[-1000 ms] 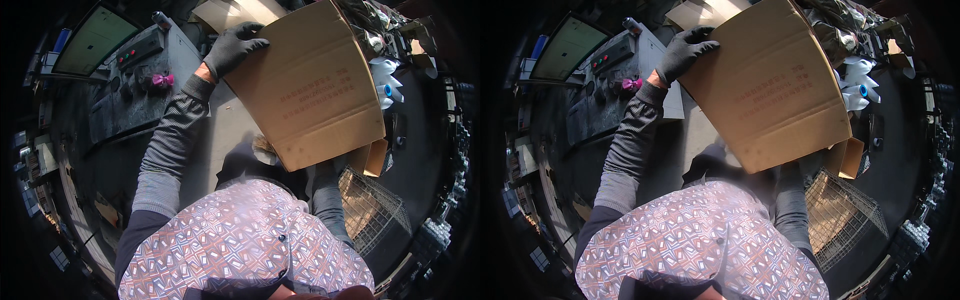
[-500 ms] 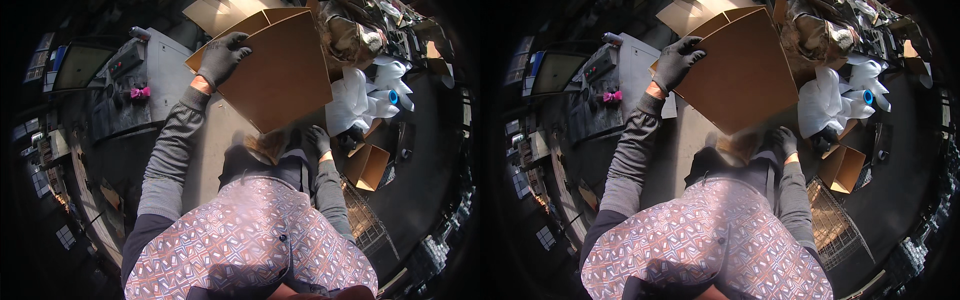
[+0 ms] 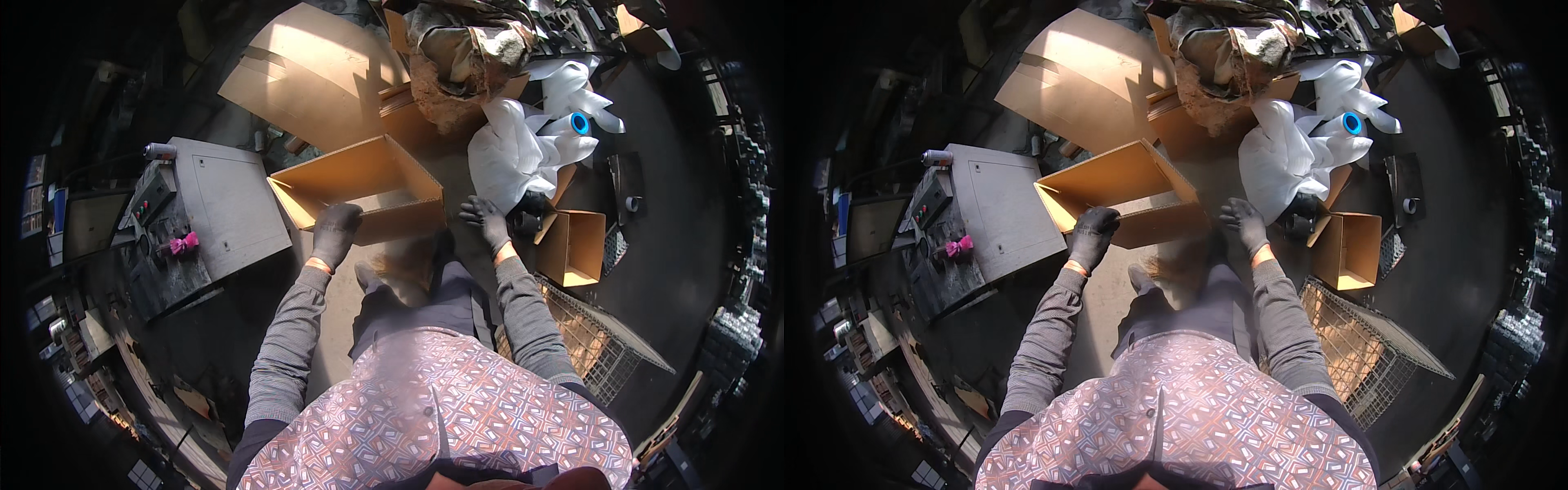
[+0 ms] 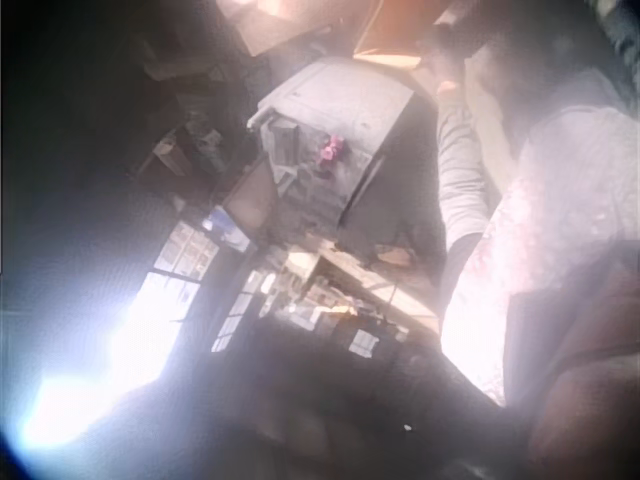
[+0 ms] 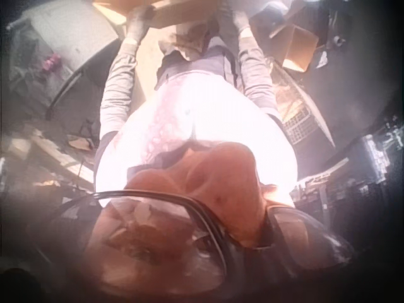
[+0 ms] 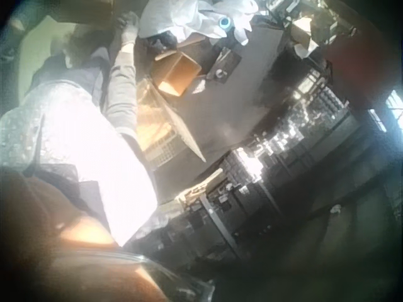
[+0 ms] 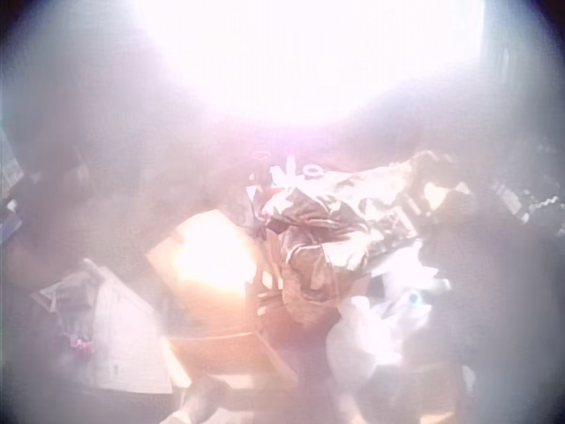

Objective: The person places a metal part into a cardboard box, then walks to a cluttered area, retrieves a box, and tapes it shut. The person then walks back and places the taped box into a larger box.

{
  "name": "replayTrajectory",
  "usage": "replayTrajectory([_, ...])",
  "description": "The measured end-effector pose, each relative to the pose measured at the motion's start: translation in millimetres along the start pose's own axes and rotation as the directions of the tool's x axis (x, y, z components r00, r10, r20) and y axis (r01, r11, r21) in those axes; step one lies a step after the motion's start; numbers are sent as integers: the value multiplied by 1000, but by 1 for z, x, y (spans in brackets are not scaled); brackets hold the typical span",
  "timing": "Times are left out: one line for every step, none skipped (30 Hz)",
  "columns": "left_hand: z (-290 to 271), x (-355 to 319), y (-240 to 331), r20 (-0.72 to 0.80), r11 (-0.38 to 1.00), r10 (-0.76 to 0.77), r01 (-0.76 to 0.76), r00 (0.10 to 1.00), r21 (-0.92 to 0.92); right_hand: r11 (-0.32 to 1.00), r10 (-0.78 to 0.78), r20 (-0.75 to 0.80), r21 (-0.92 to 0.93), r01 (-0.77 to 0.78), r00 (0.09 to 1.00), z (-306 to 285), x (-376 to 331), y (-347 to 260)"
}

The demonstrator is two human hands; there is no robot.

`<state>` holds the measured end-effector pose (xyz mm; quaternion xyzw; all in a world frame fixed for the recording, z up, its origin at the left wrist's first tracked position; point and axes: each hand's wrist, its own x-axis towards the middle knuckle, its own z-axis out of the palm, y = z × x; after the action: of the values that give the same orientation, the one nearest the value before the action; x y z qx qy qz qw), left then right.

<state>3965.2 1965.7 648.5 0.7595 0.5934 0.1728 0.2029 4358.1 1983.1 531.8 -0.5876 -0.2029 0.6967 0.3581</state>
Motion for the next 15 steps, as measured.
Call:
replayTrajectory([11, -11, -4, 2, 999, 19, -19, 1000, 29, 1000, 20, -15, 6, -20, 1000, 1, -8, 6])
replayTrajectory([21, -21, -9, -2, 997, 46, -45, 999, 62, 1000, 11, -11, 19, -10, 1000, 0, -20, 17])
replayTrajectory([29, -31, -14, 26, 995, 72, -74, 997, 73, 1000, 2, -34, 23, -1, 999, -1, -33, 28])
replayTrajectory([37, -39, -20, 49, 991, 85, -89, 995, 95, 999, 32, -85, 20, -31, 996, -3, -43, 38])
replayTrajectory([44, -47, -25, 67, 991, 107, -112, 992, 79, 999, 44, -87, 32, -42, 995, -6, -55, 50])
replayTrajectory([51, -52, -31, 93, 990, 113, -120, 989, 77, 994, 111, -136, 38, -107, 984, -9, -65, 60])
replayTrajectory([57, -56, -36, 94, 989, 131, -136, 987, 59, 994, 113, -132, 2, -113, 985, -16, -73, 69])
replayTrajectory([64, -58, -41, 111, 988, 133, -141, 985, 68, 991, 119, -162, -40, -127, 980, -23, -81, 78])
replayTrajectory([70, -59, -45, 127, 986, 139, -149, 982, 76, 988, 146, -179, -24, -152, 973, -31, -85, 85])
replayTrajectory([78, -56, -49, 142, 983, 147, -160, 979, 85, 988, 149, -209, -15, -155, 966, -41, -85, 89])
replayTrajectory([86, -51, -52, 154, 984, 150, -162, 977, 70, 985, 165, -243, -6, -171, 956, -51, -80, 90])
replayTrajectory([94, -47, -55, 155, 986, 147, -157, 977, 58, 990, 131, -251, -13, -138, 959, -62, -74, 89])
replayTrajectory([103, -40, -56, 151, 982, 154, -169, 976, 88, 978, 165, -129, 150, -146, 978, -74, -59, 82])
replayTrajectory([111, -32, -56, 180, 980, 133, -156, 975, 121, 955, 230, -147, 224, -194, 962, -86, -40, 72])
replayTrajectory([119, -22, -55, 201, 986, 94, -119, 975, 116, 966, 184, -72, 197, -167, 980, -96, -22, 59])
